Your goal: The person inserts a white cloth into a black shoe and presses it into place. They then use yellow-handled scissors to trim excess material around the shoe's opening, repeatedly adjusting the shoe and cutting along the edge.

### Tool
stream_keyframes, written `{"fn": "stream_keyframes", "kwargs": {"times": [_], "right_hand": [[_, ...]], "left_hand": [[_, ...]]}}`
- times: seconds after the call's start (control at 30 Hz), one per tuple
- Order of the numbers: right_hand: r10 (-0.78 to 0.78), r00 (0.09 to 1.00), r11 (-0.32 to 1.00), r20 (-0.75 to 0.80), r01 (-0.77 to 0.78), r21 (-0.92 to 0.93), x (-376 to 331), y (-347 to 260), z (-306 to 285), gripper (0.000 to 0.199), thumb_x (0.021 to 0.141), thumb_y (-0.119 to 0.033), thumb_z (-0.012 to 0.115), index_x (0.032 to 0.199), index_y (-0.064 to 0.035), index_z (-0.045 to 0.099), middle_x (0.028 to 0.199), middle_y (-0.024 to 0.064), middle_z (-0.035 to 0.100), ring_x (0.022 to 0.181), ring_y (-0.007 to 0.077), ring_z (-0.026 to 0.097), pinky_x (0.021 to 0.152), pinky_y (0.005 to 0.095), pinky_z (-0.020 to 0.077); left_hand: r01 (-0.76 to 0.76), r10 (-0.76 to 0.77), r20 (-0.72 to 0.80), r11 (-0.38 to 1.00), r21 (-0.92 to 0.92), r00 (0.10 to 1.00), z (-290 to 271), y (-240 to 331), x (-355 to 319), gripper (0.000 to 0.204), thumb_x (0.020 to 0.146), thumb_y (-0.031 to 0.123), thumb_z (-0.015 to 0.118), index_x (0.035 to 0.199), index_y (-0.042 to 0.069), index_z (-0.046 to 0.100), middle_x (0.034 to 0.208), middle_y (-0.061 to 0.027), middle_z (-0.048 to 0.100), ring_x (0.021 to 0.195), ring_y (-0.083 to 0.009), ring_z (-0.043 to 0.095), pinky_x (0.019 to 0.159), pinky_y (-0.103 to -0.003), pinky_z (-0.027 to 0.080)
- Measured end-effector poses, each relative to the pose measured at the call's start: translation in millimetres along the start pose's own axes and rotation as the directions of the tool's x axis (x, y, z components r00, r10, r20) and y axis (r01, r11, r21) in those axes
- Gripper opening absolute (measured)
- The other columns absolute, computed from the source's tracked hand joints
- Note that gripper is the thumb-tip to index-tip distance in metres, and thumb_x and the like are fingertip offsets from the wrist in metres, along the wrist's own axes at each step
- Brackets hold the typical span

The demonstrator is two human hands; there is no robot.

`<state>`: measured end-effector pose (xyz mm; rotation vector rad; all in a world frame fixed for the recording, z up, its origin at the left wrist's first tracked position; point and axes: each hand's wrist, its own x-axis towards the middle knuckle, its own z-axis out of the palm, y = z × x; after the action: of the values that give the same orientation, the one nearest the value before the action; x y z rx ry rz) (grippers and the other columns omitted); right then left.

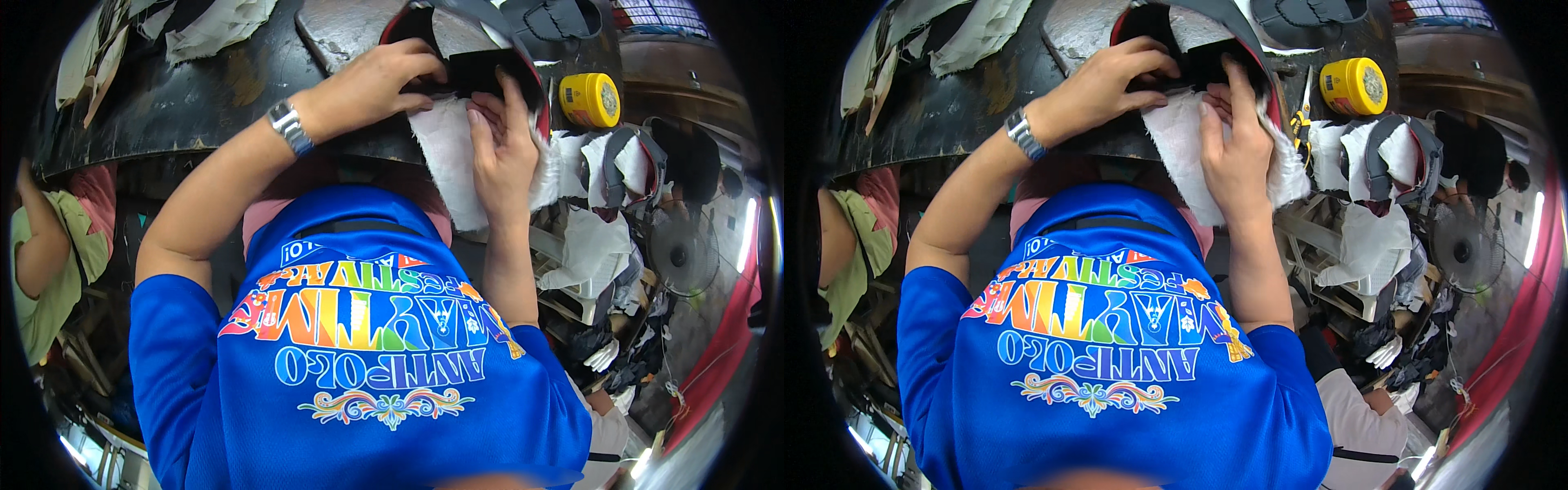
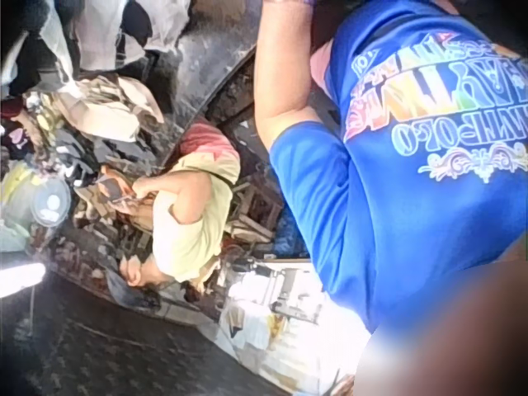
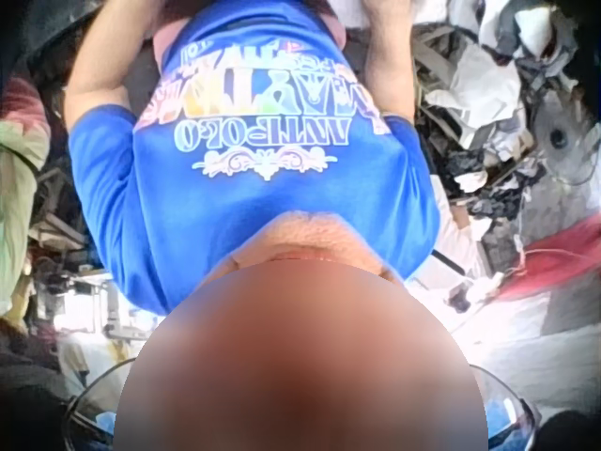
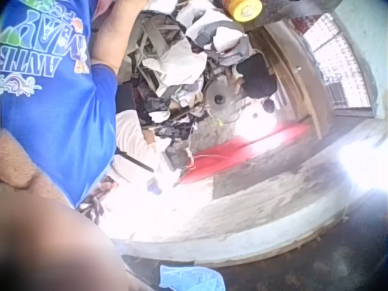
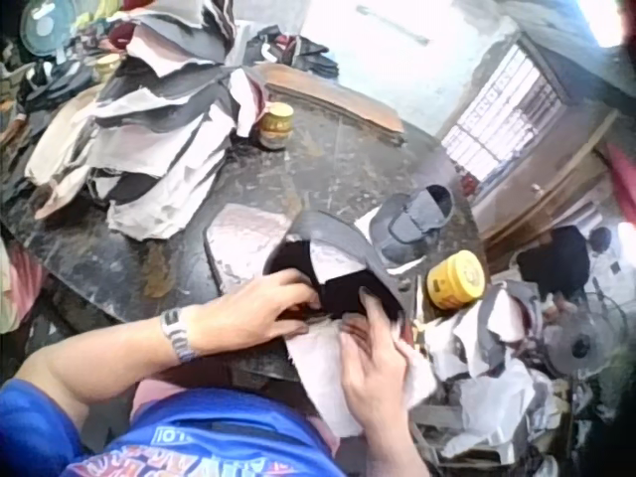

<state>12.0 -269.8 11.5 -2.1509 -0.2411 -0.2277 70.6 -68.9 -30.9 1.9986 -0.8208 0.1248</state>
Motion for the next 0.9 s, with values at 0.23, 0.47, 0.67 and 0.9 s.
{"fn": "stream_keyframes", "kwargs": {"times": [0.23, 0.47, 0.67, 0.9], "right_hand": [[-0.167, 0.982, 0.938, 0.088, 0.186, -0.293, 11, 8, 5, 0.060, 0.086, 0.008, 0.062, 0.143, -0.0081, 0.050, 0.110, 0.0121, 0.068, 0.099, 0.0156, 0.067, 0.086, 0.0278, 0.0534], [-0.200, 0.968, 0.948, 0.153, 0.231, -0.220, 29, 3, 27, 0.065, 0.084, 0.005, 0.057, 0.144, -0.0168, 0.049, 0.100, 0.0186, 0.067, 0.090, 0.0358, 0.065, 0.082, 0.0447, 0.0523], [-0.121, 0.982, 0.964, 0.148, 0.151, -0.217, 34, 6, 25, 0.060, 0.083, 0.004, 0.060, 0.140, -0.0128, 0.052, 0.094, 0.0107, 0.069, 0.086, 0.0200, 0.068, 0.082, 0.0319, 0.0528], [-0.137, 0.985, 0.968, 0.107, 0.156, -0.196, 33, 20, 30, 0.044, 0.088, -0.001, 0.062, 0.130, -0.0102, 0.056, 0.093, 0.0087, 0.069, 0.085, 0.0176, 0.067, 0.079, 0.0300, 0.0524]], "left_hand": [[-0.040, 0.064, -0.202, 0.992, 0.123, 0.977, 18, 12, -23, 0.034, 0.080, 0.007, 0.074, 0.113, 0.006, 0.065, 0.118, -0.0137, 0.059, 0.113, -0.0338, 0.058, 0.096, -0.040, 0.049], [0.042, -0.013, -0.314, 0.995, 0.086, 0.949, 19, 11, -21, 0.060, 0.075, 0.006, 0.077, 0.130, 0.009, 0.053, 0.123, -0.0180, 0.054, 0.112, -0.0376, 0.056, 0.099, -0.043, 0.048], [0.077, -0.026, -0.313, 0.985, 0.152, 0.949, 20, 16, -23, 0.060, 0.075, 0.007, 0.077, 0.130, 0.007, 0.053, 0.122, -0.0186, 0.055, 0.113, -0.0382, 0.055, 0.100, -0.044, 0.047], [0.145, -0.120, -0.319, 0.988, 0.054, 0.940, 19, 18, -25, 0.055, 0.077, 0.008, 0.077, 0.127, 0.005, 0.055, 0.121, -0.0184, 0.056, 0.115, -0.0386, 0.055, 0.100, -0.044, 0.046]]}}
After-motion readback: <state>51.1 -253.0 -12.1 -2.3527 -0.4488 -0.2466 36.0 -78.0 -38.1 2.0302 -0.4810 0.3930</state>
